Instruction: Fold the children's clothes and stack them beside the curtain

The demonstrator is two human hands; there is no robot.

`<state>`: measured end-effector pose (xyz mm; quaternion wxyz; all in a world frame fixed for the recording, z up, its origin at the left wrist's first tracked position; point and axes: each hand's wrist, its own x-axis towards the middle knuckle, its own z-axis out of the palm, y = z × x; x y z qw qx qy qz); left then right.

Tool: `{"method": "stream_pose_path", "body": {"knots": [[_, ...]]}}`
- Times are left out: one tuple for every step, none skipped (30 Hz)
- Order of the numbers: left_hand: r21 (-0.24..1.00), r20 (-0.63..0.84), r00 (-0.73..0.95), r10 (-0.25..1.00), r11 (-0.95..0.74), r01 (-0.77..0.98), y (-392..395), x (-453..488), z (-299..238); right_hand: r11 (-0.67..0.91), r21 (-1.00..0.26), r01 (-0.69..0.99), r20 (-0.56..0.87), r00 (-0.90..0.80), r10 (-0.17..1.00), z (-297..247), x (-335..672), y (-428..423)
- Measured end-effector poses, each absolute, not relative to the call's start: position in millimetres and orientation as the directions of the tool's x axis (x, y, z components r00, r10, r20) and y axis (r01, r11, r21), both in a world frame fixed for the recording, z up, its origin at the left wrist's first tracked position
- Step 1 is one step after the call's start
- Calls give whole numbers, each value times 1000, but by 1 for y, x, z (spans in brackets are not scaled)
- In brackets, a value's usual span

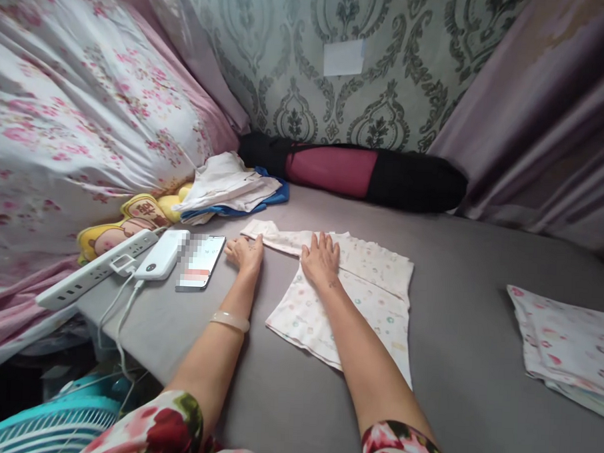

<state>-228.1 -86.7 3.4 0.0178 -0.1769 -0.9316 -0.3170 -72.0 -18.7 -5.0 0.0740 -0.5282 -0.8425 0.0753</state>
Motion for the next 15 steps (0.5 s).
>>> {"method": "stream_pose_path", "body": {"knots": [[575, 153, -938, 312, 744, 341, -85, -228, 3, 430, -210, 878, 48, -430, 902, -6, -72, -19], [567, 159, -938, 307, 749, 342, -84, -229, 3, 429, -219, 876, 51, -428, 902, -6, -72, -18], [561, 162, -939, 303, 755, 340, -83, -229, 4, 426, -232, 874, 55, -426, 903, -7, -71, -18], [556, 161, -940, 299, 760, 337, -81, -230, 4, 423, -248, 872, 58, -422, 905, -7, -71, -18], [554, 156, -943, 294, 764, 330, -80, -231, 4, 419, -265, 868, 61, -419, 906, -7, -70, -18], [553, 148, -946, 287, 769, 320, -78, -232, 5, 418, -284, 863, 65, -417, 907, -7, -69, -18], [552, 139, -950, 281, 774, 310, -76, -233, 6, 415, -302, 858, 68, -415, 907, -7, -68, -18], [553, 128, -952, 276, 777, 300, -75, -234, 6, 412, -318, 854, 70, -412, 908, -7, -67, -18], [557, 117, -955, 272, 778, 290, -73, -235, 7, 409, -330, 851, 74, -408, 910, -6, -66, -18], [564, 106, -957, 270, 776, 282, -72, -236, 8, 408, -337, 848, 80, -406, 910, -6, -65, -18], [573, 94, -958, 270, 773, 274, -71, -237, 8, 410, -339, 847, 87, -406, 910, -6, -65, -18], [583, 83, -959, 271, 767, 267, -70, -238, 8, 414, -335, 846, 94, -408, 908, -6, -64, -17], [598, 71, -960, 272, 758, 259, -69, -239, 8, 421, -328, 846, 100, -411, 906, -7, -64, -17], [627, 56, -962, 267, 740, 242, -68, -240, 9, 429, -318, 845, 105, -418, 902, -7, -64, -17], [694, 39, -967, 250, 690, 207, -67, -242, 8, 437, -307, 845, 108, -425, 899, -8, -64, -17]]}}
